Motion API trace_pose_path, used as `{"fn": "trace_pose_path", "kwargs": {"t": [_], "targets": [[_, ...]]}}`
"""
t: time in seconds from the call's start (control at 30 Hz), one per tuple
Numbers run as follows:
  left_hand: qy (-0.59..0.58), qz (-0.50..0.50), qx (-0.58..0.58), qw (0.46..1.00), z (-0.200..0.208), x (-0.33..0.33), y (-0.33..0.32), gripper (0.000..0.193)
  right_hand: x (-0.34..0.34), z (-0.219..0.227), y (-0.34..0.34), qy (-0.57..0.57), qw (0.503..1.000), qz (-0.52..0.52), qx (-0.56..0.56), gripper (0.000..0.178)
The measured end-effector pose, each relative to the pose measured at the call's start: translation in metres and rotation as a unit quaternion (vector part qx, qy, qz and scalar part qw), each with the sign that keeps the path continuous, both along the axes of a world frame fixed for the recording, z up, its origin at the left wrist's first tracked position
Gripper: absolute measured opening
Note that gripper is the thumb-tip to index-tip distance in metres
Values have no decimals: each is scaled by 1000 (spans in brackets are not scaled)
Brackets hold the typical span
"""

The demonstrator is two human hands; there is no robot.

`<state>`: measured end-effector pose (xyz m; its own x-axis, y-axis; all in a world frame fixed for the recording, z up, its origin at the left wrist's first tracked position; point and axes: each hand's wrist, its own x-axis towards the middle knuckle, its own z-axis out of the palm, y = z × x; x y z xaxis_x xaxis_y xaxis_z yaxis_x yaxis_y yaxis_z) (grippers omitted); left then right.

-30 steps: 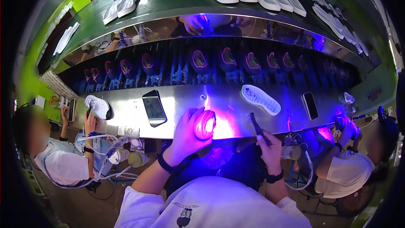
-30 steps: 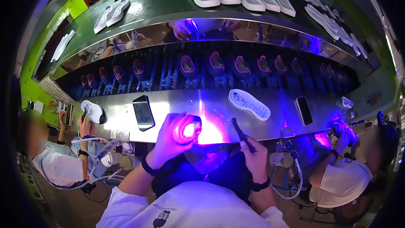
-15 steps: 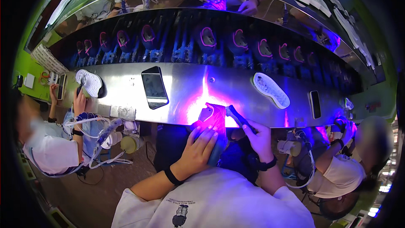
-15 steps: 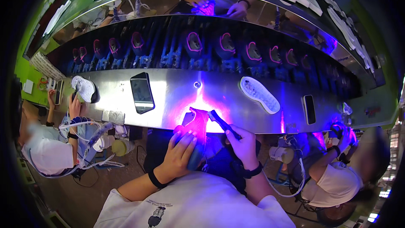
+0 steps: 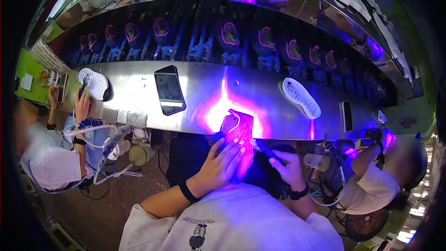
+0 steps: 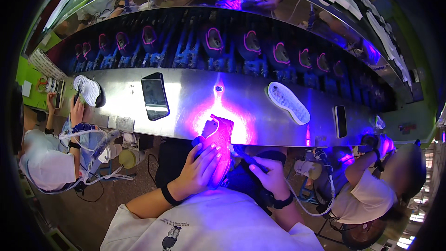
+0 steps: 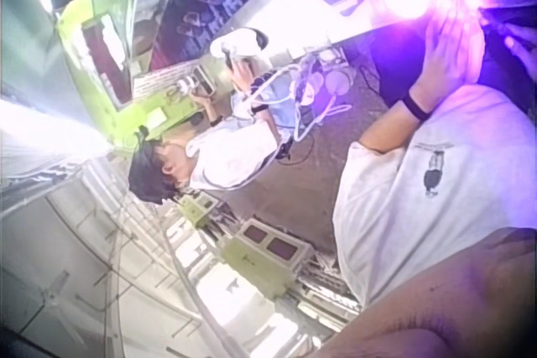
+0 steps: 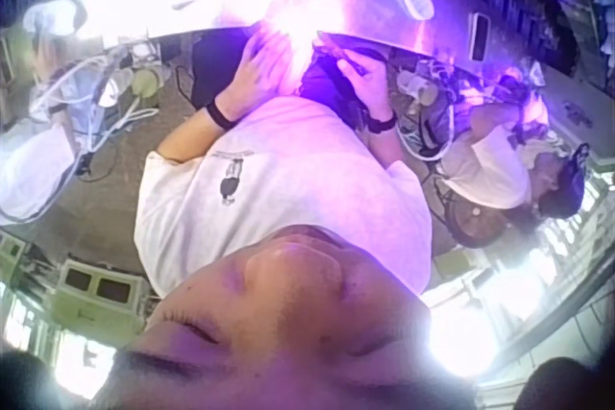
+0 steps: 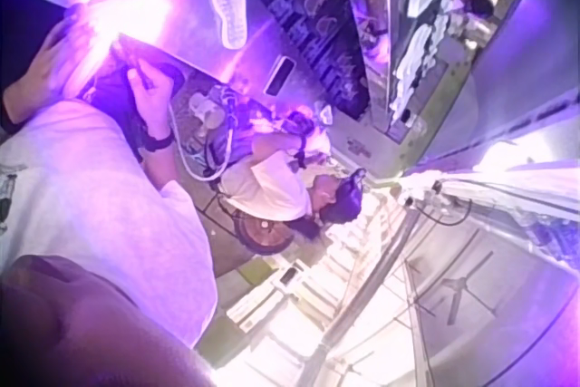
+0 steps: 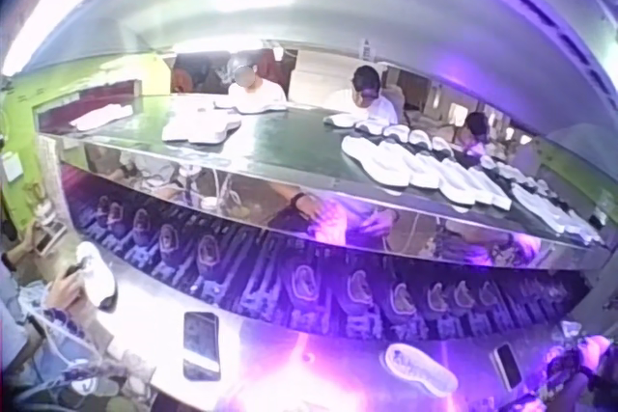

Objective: Assembling and finishing shoe components on a production line using a handheld heat tool.

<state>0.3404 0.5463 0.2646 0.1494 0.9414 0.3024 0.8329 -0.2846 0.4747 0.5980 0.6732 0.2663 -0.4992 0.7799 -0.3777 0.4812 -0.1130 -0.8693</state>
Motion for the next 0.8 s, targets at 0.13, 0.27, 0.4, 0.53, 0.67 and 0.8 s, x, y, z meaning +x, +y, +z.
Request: {"fn": "trace_pose_path", "kwargs": {"t": [0.13, 0.27, 0.4, 0.53, 0.67, 0.8], "targets": [[-17, -5, -10, 1000, 9, 3, 2, 56, -6, 8, 13, 9, 1000, 12, -10, 30], [18, 8, -19, 1000, 18, 5, 6, 51, -18, 2, 25, 18, 999, -27, -40, 31], [21, 12, -32, 999, 30, 8, 15, 51, 5, 8, 11, 33, 999, 12, -36, 36], [29, 5, -40, 999, 38, 17, 24, 52, 21, 30, -3, 35, 999, 3, -38, 34], [58, 18, -38, 997, 44, 31, 34, 56, 32, 32, -8, 48, 999, -18, -7, 32], [67, 35, -16, 997, 48, 42, 49, 63, 39, 34, -7, 60, 996, -43, -44, 29]]}}
